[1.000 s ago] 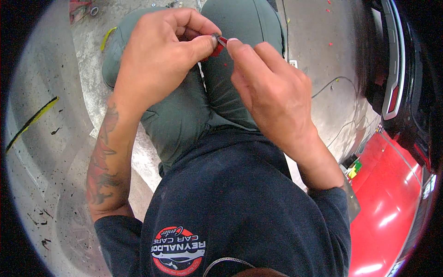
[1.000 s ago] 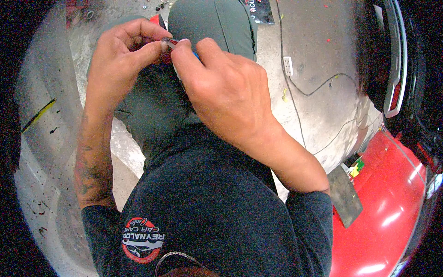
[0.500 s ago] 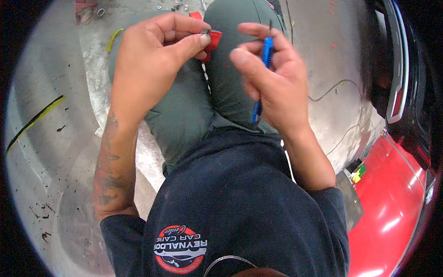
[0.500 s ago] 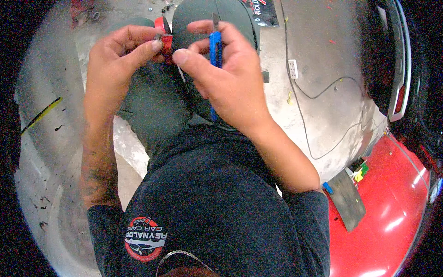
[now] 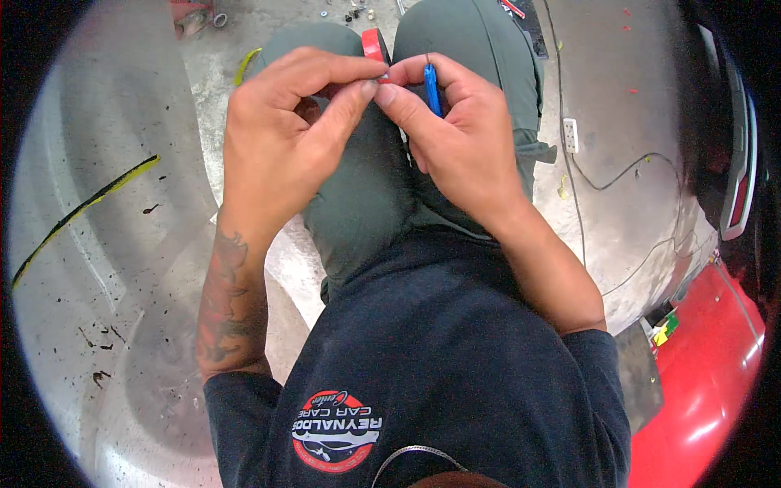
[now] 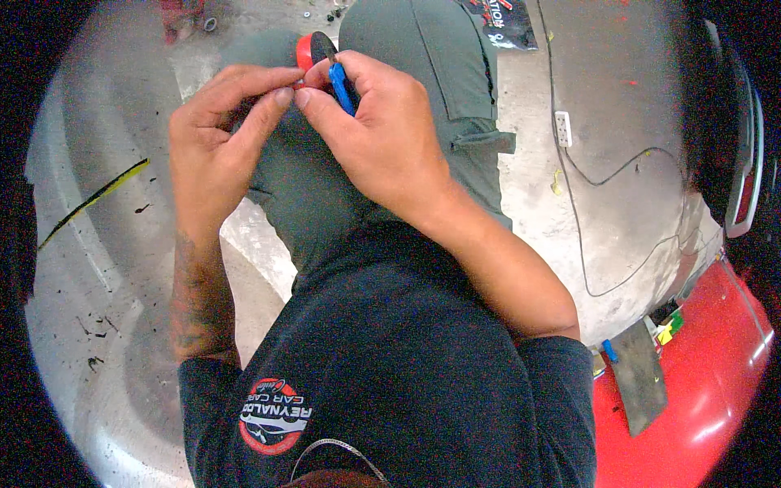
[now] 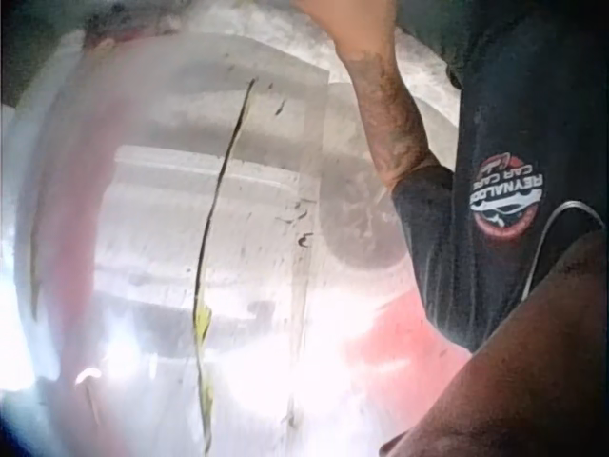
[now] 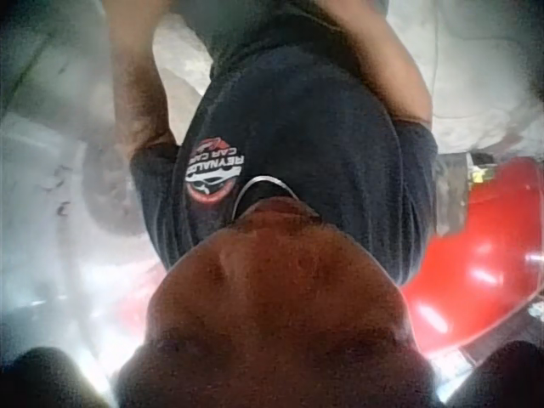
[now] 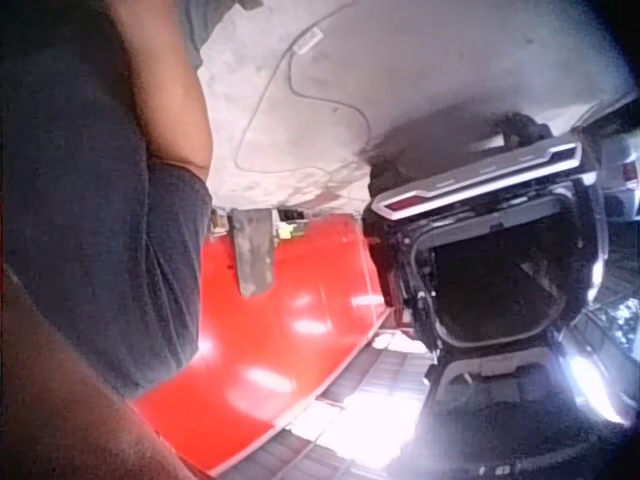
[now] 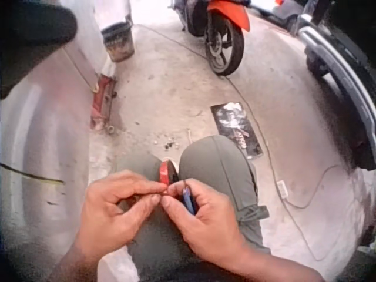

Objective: The person holds a small metal component and a roll of red adhesive tape, using a small blue utility knife to cut a section of tape and apply it to the metal part by hand.

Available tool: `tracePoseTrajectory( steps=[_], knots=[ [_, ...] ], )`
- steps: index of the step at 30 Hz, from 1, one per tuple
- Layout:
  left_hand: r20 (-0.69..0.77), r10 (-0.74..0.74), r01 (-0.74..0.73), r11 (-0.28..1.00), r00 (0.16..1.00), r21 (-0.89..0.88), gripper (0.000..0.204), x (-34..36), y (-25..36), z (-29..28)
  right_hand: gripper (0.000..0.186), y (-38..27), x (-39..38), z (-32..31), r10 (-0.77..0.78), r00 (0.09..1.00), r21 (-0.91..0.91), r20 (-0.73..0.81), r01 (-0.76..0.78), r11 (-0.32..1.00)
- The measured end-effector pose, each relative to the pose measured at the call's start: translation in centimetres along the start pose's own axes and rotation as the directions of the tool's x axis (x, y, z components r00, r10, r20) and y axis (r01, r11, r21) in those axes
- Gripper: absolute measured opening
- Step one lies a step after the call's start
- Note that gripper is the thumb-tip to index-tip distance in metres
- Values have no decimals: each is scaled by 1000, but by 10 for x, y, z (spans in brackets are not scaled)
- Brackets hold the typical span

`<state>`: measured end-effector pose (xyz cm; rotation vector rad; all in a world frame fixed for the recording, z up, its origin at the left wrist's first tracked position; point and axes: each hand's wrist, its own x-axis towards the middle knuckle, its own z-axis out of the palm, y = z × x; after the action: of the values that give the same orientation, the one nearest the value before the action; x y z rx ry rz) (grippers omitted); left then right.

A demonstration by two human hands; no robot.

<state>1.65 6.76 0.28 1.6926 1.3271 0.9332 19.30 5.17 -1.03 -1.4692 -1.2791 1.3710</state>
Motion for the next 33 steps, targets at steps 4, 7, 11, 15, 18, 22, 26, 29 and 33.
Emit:
tracePoseTrajectory(
  steps=[4, 7, 11, 15, 18, 22, 26, 29, 33],
  knots=[
    [43, -118, 117, 993, 992, 25, 13, -1, 5, -3, 15, 1, 0, -1, -3, 997, -7, 76, 4, 1000],
    [94, -282, 292, 949, 955, -119, 14, -1, 6, -2, 17, 1, 1, -4, 47, 992, 15, 115, -49, 999],
    [182, -359, 399, 873, 915, -281, 16, 2, 0, -1, 24, 2, 5, -8, 69, 987, 93, 145, -83, 992],
    [258, -347, 418, 853, 902, -312, 17, 4, -4, -4, 23, 1, 7, -12, 113, 974, 71, 195, -129, 989],
    [269, -358, 433, 844, 894, -316, 17, 5, -5, -5, 23, 2, 8, -12, 122, 970, 96, 210, -144, 985],
    [266, -368, 441, 840, 891, -316, 17, 6, -3, -4, 22, 4, 8, -10, 91, 978, 104, 190, -112, 988],
    [217, -393, 446, 830, 894, -335, 17, 4, -2, 1, 21, 5, 5, -5, 35, 997, 66, 76, -40, 997],
    [191, -383, 427, 826, 904, -368, 17, 2, -2, 4, 20, 4, 3, -3, 23, 999, 51, 46, -25, 998],
    [229, -400, 460, 790, 888, -404, 18, -1, -8, 2, 18, 3, 3, -5, 48, 994, 104, 95, -58, 993]
  ],
)
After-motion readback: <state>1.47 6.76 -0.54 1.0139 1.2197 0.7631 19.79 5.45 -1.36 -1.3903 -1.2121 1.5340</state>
